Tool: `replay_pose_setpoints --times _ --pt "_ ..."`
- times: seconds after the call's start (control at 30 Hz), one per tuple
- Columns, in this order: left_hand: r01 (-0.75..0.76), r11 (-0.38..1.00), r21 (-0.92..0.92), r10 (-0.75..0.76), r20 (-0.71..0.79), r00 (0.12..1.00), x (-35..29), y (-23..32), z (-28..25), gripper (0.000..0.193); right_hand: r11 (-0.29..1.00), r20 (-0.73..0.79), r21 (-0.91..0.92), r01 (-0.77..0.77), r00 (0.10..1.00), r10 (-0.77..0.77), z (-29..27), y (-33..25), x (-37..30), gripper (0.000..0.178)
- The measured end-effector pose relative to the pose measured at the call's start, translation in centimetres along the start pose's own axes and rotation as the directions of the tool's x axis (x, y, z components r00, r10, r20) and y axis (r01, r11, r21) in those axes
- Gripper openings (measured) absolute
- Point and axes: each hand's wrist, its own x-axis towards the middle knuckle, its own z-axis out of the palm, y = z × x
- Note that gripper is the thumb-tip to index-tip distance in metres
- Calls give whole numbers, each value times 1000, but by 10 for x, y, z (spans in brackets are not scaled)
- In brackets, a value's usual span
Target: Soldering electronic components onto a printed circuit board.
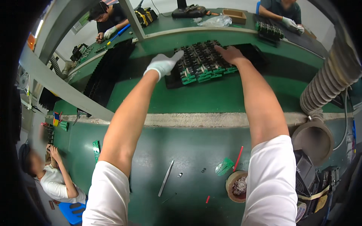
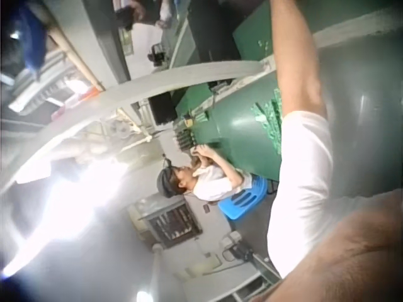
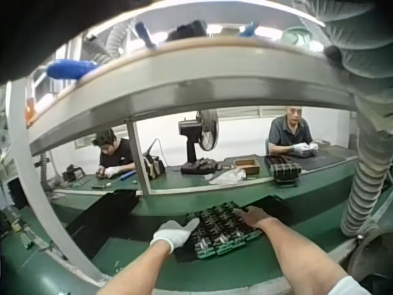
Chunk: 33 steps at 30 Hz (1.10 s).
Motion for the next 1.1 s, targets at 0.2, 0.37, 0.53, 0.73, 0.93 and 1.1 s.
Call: replay_pose_setpoints --times 0.2,0.37,0.53,0.73,0.93,1.1 --pt "-8 996 -83 11 38 999 0 -4 10 73 999 109 29 -44 993 40 -6 -26 -16 59" --pt "-24 947 -320 52 79 995 -1 1 30 70 988 2 151 -37 999 37 -29 -26 -21 54" --pt "31 844 -536 -9 44 999 5 -11 39 65 913 141 407 -39 990 -21 -28 -45 -38 52" --pt "75 832 -550 -8 123 992 -3 2 24 54 799 377 588 -124 917 -135 -26 -46 -42 48" --pt "245 471 -847 75 316 946 19 -13 29 40 678 514 669 -303 848 -129 -16 -60 -46 42" --pt "187 547 -816 128 303 944 14 2 40 31 679 460 682 -272 881 -109 -11 -43 -38 40"
